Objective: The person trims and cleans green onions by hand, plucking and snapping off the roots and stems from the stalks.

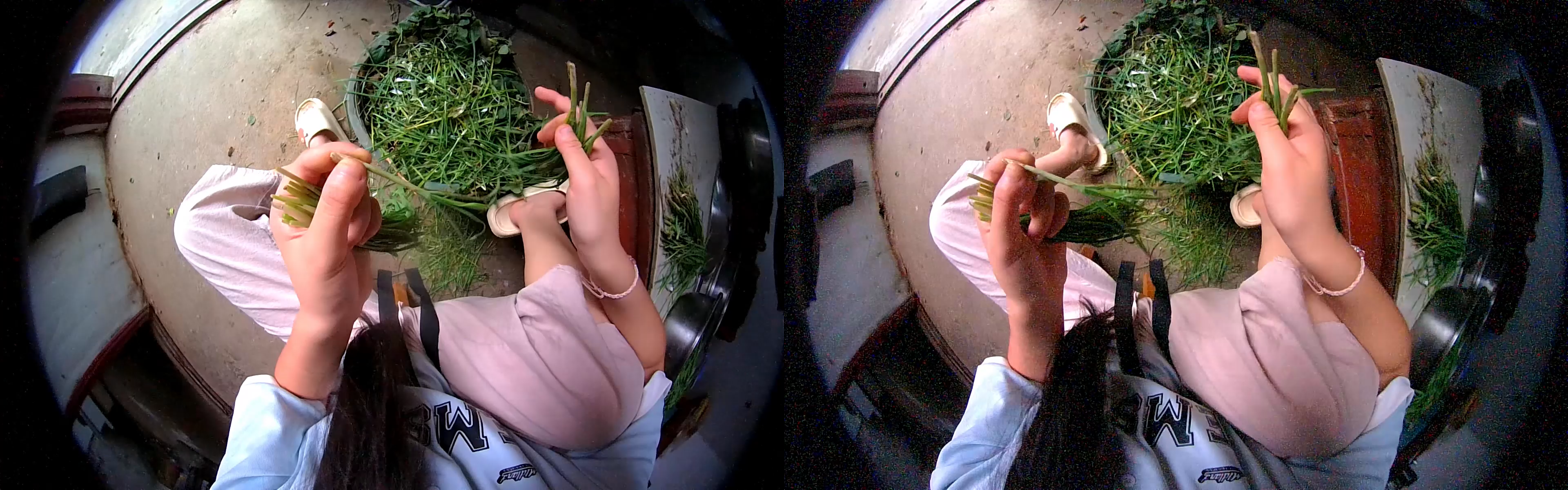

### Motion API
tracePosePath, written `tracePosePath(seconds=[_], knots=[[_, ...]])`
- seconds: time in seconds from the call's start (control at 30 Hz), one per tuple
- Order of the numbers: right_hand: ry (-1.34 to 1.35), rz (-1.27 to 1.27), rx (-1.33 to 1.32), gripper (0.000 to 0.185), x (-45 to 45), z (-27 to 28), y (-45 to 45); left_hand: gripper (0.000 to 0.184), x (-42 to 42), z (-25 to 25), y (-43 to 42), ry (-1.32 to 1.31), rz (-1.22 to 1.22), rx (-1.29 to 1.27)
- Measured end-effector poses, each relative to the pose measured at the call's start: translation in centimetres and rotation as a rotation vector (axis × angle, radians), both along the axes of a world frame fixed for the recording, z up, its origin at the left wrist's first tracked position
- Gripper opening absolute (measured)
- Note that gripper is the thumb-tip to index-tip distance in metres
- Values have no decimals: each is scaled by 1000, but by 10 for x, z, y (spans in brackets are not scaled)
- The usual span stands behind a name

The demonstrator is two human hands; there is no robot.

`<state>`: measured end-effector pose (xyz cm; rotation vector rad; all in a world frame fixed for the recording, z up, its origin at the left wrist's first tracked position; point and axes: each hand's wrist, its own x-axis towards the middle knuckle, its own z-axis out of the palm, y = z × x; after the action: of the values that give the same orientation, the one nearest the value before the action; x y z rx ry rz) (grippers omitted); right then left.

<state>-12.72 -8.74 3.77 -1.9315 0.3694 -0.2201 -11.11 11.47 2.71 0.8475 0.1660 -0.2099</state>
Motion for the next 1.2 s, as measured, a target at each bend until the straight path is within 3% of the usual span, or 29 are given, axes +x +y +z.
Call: tracePosePath(seconds=[0.1, 0.17, 0.27, 0.47, 0.57, 0.73, 1.0, 1.2], knots=[[-39, 195, 97, 19, -1, 6, 4, 11, 0, -1, -1, -11, -38, 7], [225, 282, 556, 19, -6, 16, 11, 12, -1, -2, -2, -33, -59, 7], [255, 474, 427, 14, -7, 31, 26, 13, -1, -3, -1, -38, -125, -1], [258, 563, 366, 7, -10, 27, 33, 16, -1, -1, -1, -69, -178, 7], [199, 502, 402, 8, -10, 25, 35, 16, -4, 2, -5, -31, -176, 19], [239, 495, 364, 9, -10, 30, 32, 7, -10, 1, -12, -216, -286, 228], [230, 400, 426, 12, -14, 27, 35, 3, -11, 7, -12, -156, -295, 315], [395, 436, 564, 11, -12, 34, 36, 4, -13, 6, -12, -236, -274, 472]])
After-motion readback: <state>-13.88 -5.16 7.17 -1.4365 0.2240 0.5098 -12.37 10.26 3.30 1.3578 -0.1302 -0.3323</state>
